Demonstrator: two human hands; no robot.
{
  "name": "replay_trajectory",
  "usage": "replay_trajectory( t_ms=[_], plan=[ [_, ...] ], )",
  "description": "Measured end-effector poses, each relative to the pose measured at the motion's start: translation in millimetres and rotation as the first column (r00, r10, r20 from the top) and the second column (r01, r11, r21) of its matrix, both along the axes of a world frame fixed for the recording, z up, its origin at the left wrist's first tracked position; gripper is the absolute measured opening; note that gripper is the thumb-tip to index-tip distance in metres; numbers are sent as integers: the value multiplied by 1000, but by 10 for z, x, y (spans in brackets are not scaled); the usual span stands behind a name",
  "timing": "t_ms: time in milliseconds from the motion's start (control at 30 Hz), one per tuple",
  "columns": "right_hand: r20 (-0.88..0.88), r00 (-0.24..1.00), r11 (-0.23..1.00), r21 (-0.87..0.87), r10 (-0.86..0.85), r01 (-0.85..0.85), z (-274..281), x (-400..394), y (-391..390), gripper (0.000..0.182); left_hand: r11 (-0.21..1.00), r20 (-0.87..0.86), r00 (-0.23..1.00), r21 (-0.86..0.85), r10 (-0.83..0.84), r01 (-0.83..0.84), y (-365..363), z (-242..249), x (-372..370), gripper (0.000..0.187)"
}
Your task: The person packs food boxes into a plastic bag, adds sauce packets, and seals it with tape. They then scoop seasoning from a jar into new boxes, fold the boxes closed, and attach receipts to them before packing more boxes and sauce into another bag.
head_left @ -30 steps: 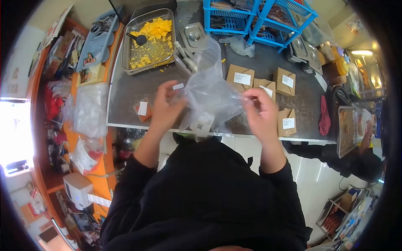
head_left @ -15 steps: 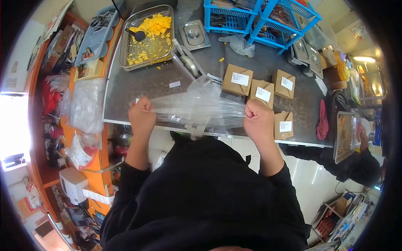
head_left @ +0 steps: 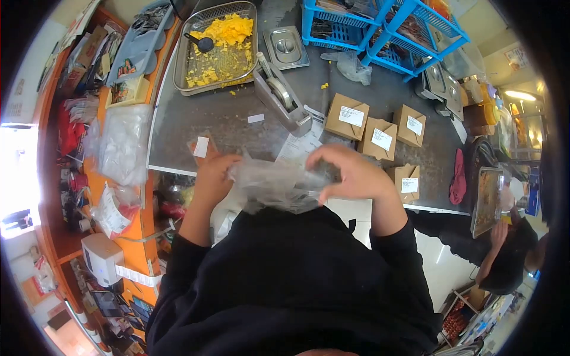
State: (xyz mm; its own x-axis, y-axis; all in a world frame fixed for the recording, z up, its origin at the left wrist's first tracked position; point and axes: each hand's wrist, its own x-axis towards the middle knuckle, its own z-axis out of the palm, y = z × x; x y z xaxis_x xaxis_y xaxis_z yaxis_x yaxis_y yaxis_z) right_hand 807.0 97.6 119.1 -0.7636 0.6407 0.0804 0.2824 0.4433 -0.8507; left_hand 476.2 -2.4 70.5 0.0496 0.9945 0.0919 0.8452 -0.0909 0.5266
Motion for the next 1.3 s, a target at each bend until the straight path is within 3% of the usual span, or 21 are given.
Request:
replay_trajectory(
  t_ms=[33,67,133,233,333,467,567,700,767,867,933,1033,1133,1167,1233,1300],
  plan=[
    [123,992,1000,-9,12,-11,-50,55,93,68,992,107,993,-122,52,-39,-14,-105,-47,40],
    [320,912,956,220,-257,192,-226,55,124,71,984,219,966,-137,140,-112,-20,-171,-127,39],
    [450,482,634,694,-752,341,-636,67,100,78,946,427,848,-207,315,-248,-69,-252,-256,37],
    [494,452,647,703,-743,294,-985,136,109,87,895,628,643,-245,439,-373,-19,-176,-289,34],
    [569,352,663,696,-744,277,-947,188,195,86,882,660,599,-237,454,-408,27,38,-313,26],
    [577,269,635,725,-771,266,-813,244,462,103,802,730,416,-301,542,-516,95,2,-442,21],
    [471,566,675,704,-677,220,-759,182,603,116,751,746,329,-332,580,-571,133,20,-455,21],
    [622,539,785,607,-568,127,-898,99,700,120,799,819,234,-377,524,-469,220,-203,-539,21],
    [640,558,812,572,-529,114,-628,91,766,116,805,853,114,-426,509,-413,229,-185,-495,21],
    [736,571,921,377,-364,101,-600,27,939,110,807,859,-83,-504,505,-307,372,0,-285,24],
    [676,615,903,401,-406,156,-633,42,985,107,817,849,-152,-528,506,-230,434,-44,-265,27],
    [572,666,863,444,-479,240,-540,96,1023,106,776,801,-117,-598,587,-201,450,-425,-343,31],
    [426,743,828,471,-516,305,-113,-21,963,107,789,833,-24,-533,553,-306,389,-583,-264,29],
    [370,767,816,476,-525,328,74,-50,937,108,765,818,-45,-555,574,-327,370,-453,-162,26],
    [163,909,849,451,-383,277,404,-293,826,107,772,806,-41,-579,591,-262,313,-760,-192,27],
    [-55,976,896,390,-208,213,473,-667,704,108,771,798,-50,-595,601,-225,303,-891,-180,28]
  ],
)
